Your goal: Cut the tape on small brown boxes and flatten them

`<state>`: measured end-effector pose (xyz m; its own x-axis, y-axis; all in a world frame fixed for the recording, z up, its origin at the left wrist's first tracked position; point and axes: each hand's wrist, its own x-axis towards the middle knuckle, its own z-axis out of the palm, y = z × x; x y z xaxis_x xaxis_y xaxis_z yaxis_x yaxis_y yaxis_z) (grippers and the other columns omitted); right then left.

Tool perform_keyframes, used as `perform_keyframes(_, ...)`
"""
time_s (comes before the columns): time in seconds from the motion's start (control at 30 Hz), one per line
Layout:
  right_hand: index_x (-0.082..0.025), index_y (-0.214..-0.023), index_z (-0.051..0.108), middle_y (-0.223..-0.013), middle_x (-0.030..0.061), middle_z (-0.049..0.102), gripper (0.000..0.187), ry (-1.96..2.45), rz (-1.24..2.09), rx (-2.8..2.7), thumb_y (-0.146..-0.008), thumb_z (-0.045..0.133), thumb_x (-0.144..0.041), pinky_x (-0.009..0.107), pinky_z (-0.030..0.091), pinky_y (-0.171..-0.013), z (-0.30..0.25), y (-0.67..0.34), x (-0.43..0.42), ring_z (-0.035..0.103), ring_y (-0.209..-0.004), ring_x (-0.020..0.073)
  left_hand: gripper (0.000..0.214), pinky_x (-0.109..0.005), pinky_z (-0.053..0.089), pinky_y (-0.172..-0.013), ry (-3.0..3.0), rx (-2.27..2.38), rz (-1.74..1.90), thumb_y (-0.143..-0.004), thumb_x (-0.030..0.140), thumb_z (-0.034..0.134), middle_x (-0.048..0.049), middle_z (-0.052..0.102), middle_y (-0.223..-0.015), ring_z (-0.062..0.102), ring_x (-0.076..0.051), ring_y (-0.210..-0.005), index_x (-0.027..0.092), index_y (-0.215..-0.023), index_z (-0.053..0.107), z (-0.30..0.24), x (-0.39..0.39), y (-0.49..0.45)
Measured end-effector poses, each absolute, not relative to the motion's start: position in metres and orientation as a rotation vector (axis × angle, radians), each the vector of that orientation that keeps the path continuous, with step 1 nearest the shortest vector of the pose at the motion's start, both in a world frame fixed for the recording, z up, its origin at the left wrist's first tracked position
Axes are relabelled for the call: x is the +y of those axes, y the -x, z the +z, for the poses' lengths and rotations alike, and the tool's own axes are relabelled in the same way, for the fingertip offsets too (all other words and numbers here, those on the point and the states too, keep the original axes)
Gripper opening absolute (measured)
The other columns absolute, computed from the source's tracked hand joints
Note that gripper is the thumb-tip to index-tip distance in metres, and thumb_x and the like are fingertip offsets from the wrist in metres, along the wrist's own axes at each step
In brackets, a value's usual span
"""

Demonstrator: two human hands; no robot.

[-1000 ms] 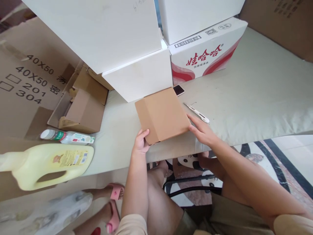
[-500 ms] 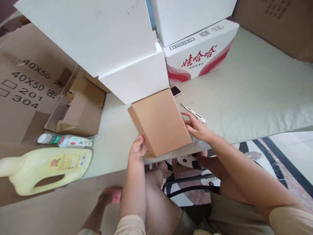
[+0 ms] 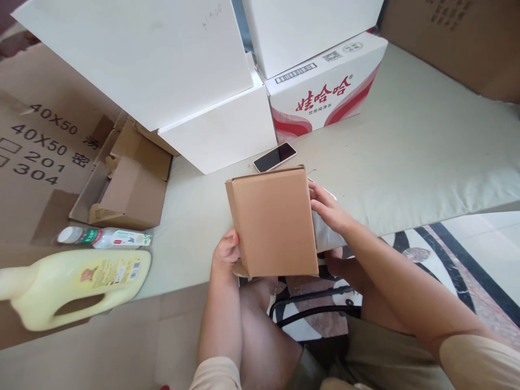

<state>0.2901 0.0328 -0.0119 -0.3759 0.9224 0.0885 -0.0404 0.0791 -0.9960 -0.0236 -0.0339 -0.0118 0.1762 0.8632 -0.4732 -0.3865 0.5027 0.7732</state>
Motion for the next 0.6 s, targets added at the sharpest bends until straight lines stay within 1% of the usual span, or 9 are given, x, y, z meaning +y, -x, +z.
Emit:
perform_keyframes(0.07, -0.028, -0.146, 0.036, -0.134, 0.0120, 0.063, 0.066, 0.862, 1.493, -1.460, -0.091, 0.053, -0.059, 0.048, 0.052, -0.100, -0.009, -0.289, 0.031, 0.063, -0.120, 0.0277, 0.040, -0.041, 0.060, -0.064, -0.552, 1.066, 0.914, -0.052, 0.038, 0.091, -0.0116, 0.076, -0.075, 0.074, -0.028, -0.066, 0.019, -0.082, 0.072, -0.013, -0.036, 0.024)
perform_keyframes(0.13, -0.030, -0.148, 0.031, -0.128, 0.0107, 0.066, 0.069, 0.849, 1.546, -1.408, -0.091, 0.054, -0.060, 0.047, 0.055, -0.095, -0.007, -0.288, 0.031, 0.066, -0.112, 0.0266, 0.041, -0.041, 0.060, -0.064, -0.556, 1.067, 0.919, -0.050, 0.040, 0.092, -0.0095, 0.076, -0.074, 0.073, -0.028, -0.065, 0.021, -0.080, 0.072, -0.014, -0.037, 0.025)
perform_keyframes(0.2, -0.029, -0.148, 0.030, -0.121, 0.0093, 0.069, 0.066, 0.865, 1.560, -1.398, -0.092, 0.055, -0.055, 0.046, 0.056, -0.092, -0.006, -0.288, 0.031, 0.068, -0.104, 0.0246, 0.046, -0.041, 0.060, -0.066, -0.566, 1.059, 0.946, -0.048, 0.042, 0.093, -0.0094, 0.077, -0.079, 0.074, -0.027, -0.068, 0.021, -0.084, 0.074, -0.014, -0.036, 0.025)
perform_keyframes(0.3, -0.024, -0.149, 0.029, -0.112, 0.0091, 0.071, 0.065, 0.940, 1.482, -1.509, -0.091, 0.051, -0.043, 0.046, 0.056, -0.088, -0.007, -0.291, 0.034, 0.068, -0.093, 0.0240, 0.050, -0.040, 0.060, -0.069, -0.590, 1.058, 0.978, -0.050, 0.044, 0.092, -0.0112, 0.078, -0.083, 0.074, -0.028, -0.071, 0.019, -0.090, 0.076, -0.010, -0.032, 0.025)
perform_keyframes(0.4, -0.020, -0.152, 0.026, -0.111, 0.0093, 0.071, 0.069, 0.989, 1.378, -1.642, -0.087, 0.046, -0.033, 0.046, 0.056, -0.085, -0.008, -0.293, 0.035, 0.068, -0.091, 0.0248, 0.044, -0.038, 0.058, -0.062, -0.604, 1.130, 1.041, -0.049, 0.042, 0.091, -0.0104, 0.077, -0.076, 0.072, -0.026, -0.064, 0.016, -0.082, 0.076, -0.005, -0.026, 0.028)
perform_keyframes(0.47, -0.020, -0.153, 0.026, -0.117, 0.0098, 0.070, 0.073, 0.948, 1.334, -1.687, -0.084, 0.046, -0.030, 0.046, 0.056, -0.088, -0.007, -0.293, 0.034, 0.068, -0.097, 0.0257, 0.039, -0.035, 0.057, -0.058, -0.603, 1.213, 1.115, -0.047, 0.040, 0.091, -0.0083, 0.076, -0.069, 0.071, -0.024, -0.059, 0.015, -0.073, 0.074, -0.001, -0.021, 0.032)
perform_keyframes(0.5, -0.020, -0.152, 0.029, -0.119, 0.0101, 0.069, 0.072, 0.944, 1.296, -1.685, -0.082, 0.047, -0.029, 0.046, 0.056, -0.090, -0.006, -0.293, 0.034, 0.068, -0.100, 0.0262, 0.037, -0.034, 0.057, -0.058, -0.597, 1.254, 1.159, -0.047, 0.039, 0.091, -0.0071, 0.076, -0.068, 0.070, -0.023, -0.058, 0.015, -0.069, 0.073, 0.000, -0.018, 0.033)
perform_keyframes(0.53, -0.021, -0.150, 0.032, -0.117, 0.0100, 0.070, 0.071, 0.963, 1.259, -1.664, -0.081, 0.048, -0.028, 0.046, 0.056, -0.091, -0.006, -0.294, 0.033, 0.067, -0.100, 0.0264, 0.036, -0.033, 0.058, -0.058, -0.587, 1.294, 1.209, -0.048, 0.039, 0.090, -0.0061, 0.076, -0.068, 0.071, -0.022, -0.059, 0.015, -0.068, 0.072, 0.002, -0.016, 0.035)
perform_keyframes(0.6, -0.021, -0.149, 0.035, -0.102, 0.0079, 0.072, 0.067, 1.037, 1.211, -1.586, -0.084, 0.047, -0.029, 0.046, 0.056, -0.085, -0.007, -0.295, 0.034, 0.068, -0.090, 0.0259, 0.036, -0.032, 0.059, -0.061, -0.563, 1.359, 1.282, -0.052, 0.039, 0.089, -0.0056, 0.077, -0.071, 0.072, -0.021, -0.062, 0.015, -0.071, 0.072, 0.006, -0.012, 0.036)
